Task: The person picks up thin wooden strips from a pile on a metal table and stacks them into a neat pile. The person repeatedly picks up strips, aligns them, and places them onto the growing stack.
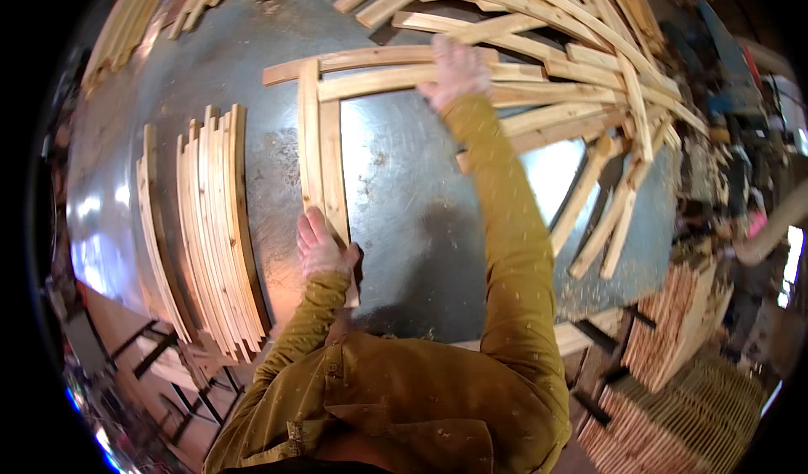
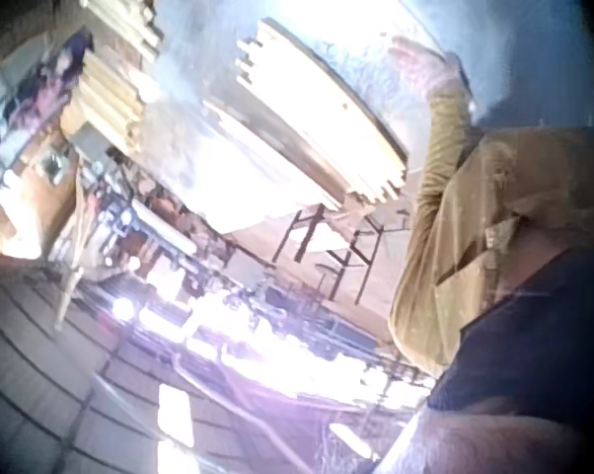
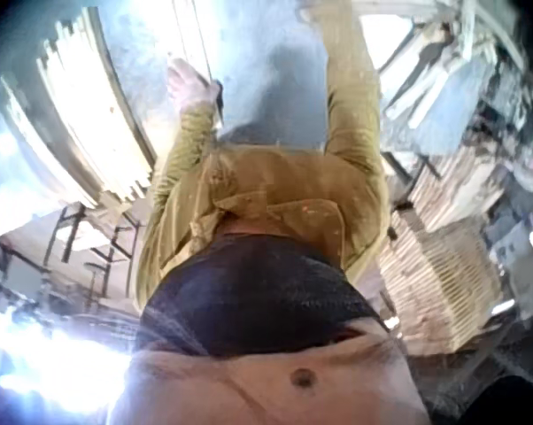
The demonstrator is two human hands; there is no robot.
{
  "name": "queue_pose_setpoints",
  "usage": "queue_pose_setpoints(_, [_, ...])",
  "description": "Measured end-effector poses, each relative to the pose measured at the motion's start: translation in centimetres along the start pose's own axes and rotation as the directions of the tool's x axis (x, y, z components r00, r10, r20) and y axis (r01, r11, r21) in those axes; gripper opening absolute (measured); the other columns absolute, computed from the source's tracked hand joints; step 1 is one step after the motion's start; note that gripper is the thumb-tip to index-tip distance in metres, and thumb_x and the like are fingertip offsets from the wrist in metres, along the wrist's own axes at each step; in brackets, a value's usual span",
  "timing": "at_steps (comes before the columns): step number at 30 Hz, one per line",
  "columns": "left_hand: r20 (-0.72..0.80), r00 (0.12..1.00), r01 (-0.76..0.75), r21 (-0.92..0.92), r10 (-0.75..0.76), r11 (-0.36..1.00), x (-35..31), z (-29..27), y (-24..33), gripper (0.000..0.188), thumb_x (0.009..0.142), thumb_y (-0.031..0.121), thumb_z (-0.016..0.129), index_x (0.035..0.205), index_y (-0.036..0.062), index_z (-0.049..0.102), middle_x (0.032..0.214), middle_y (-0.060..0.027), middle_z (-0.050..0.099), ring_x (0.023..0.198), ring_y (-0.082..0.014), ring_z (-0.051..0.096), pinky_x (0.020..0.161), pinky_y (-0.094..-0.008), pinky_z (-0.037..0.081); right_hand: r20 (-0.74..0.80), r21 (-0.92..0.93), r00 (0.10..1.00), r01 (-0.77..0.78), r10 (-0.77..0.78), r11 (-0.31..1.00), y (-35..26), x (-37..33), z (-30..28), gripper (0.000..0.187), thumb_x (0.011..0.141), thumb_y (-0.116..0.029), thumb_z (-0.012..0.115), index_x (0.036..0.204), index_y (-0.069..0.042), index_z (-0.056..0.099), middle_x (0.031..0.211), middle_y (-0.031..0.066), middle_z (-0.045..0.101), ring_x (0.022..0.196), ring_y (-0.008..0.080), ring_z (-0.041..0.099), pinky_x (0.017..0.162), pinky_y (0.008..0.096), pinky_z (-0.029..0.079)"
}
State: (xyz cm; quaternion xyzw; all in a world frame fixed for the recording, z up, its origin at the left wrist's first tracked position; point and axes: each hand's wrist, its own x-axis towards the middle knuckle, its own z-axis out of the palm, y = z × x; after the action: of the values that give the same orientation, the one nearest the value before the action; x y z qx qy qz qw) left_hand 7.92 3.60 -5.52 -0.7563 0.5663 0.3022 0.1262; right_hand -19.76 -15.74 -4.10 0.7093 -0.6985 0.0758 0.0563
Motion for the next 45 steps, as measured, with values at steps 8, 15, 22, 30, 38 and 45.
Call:
queue_pose_setpoints(8, [-0.282,0.916,-0.402,-0.631,0.286,0.664,-0.9,4.5,-8.9,0.107,0.067,0.025,0.083,0.15,0.0006,0.021,0.136,-0.0217,0.047,0.119,-0.0316,0.053,0.101,-0.0429,0.046,0.291,0.047,0.916,0.276,-0.277,0.96,4.4,1.2,4.5,0.08,0.079,-0.053,0.069,0.145,-0.02,0.04,0.149,0.0134,0.039,0.134,0.0345,0.041,0.109,0.0452,0.037])
queue_pose_setpoints(15, [-0.192,0.746,0.421,-0.605,0.637,-0.676,-2.6,0.4,-6.0,0.093,0.081,0.037,0.076,0.146,-0.0094,0.027,0.134,-0.0312,0.047,0.115,-0.036,0.06,0.091,-0.0438,0.058,0.094,0.447,0.967,0.172,-0.237,0.878,0.1,2.0,3.8,0.047,0.086,-0.034,0.066,0.123,-0.005,0.06,0.104,0.015,0.069,0.093,0.0289,0.068,0.087,0.0375,0.053])
queue_pose_setpoints(22, [-0.19,0.652,0.592,-0.476,0.734,-0.65,-3.2,0.8,-3.6,0.09,0.083,0.042,0.075,0.146,-0.0055,0.032,0.135,-0.0329,0.048,0.112,-0.0418,0.061,0.091,-0.0487,0.057,0.632,0.606,0.77,-0.418,-0.09,0.677,-3.2,0.2,4.1,0.05,0.091,-0.049,0.059,0.12,-0.008,0.061,0.1,0.0133,0.07,0.091,0.0313,0.067,0.085,0.0412,0.053])
queue_pose_setpoints(30, [0.162,0.803,0.4,-0.86,0.574,-0.317,-2.4,3.5,-9.9,0.078,0.07,0.044,0.084,0.128,0.0026,0.052,0.093,-0.0128,0.064,0.078,-0.0207,0.063,0.072,-0.034,0.055,0.469,-0.021,0.88,0.1,-0.079,0.995,-11.5,10.4,0.7,0.078,0.076,-0.047,0.076,0.14,-0.016,0.044,0.135,0.014,0.057,0.125,0.0314,0.055,0.101,0.0449,0.046])
queue_pose_setpoints(38, [0.197,0.843,0.473,-0.712,0.5,-0.518,-3.2,4.6,-14.6,0.073,0.077,0.045,0.079,0.128,-0.0004,0.053,0.093,-0.0124,0.067,0.071,-0.0225,0.067,0.062,-0.0348,0.061,0.319,0.198,0.947,-0.019,-0.046,0.98,-10.6,8.8,2.1,0.063,0.085,-0.043,0.07,0.132,-0.007,0.047,0.128,0.0175,0.059,0.119,0.033,0.058,0.099,0.045,0.048])
queue_pose_setpoints(45, [-0.035,0.775,0.51,-0.555,0.631,-0.657,-2.6,3.6,-10.9,0.063,0.082,0.037,0.076,0.123,-0.0051,0.051,0.08,-0.0124,0.062,0.067,-0.02,0.064,0.055,-0.0342,0.059,0.15,0.961,0.983,-0.171,-0.108,-0.216,-5.0,8.1,-9.5,0.051,0.084,-0.016,0.073,0.128,-0.003,0.05,0.102,0.014,0.059,0.083,0.021,0.062,0.074,0.0293,0.056])
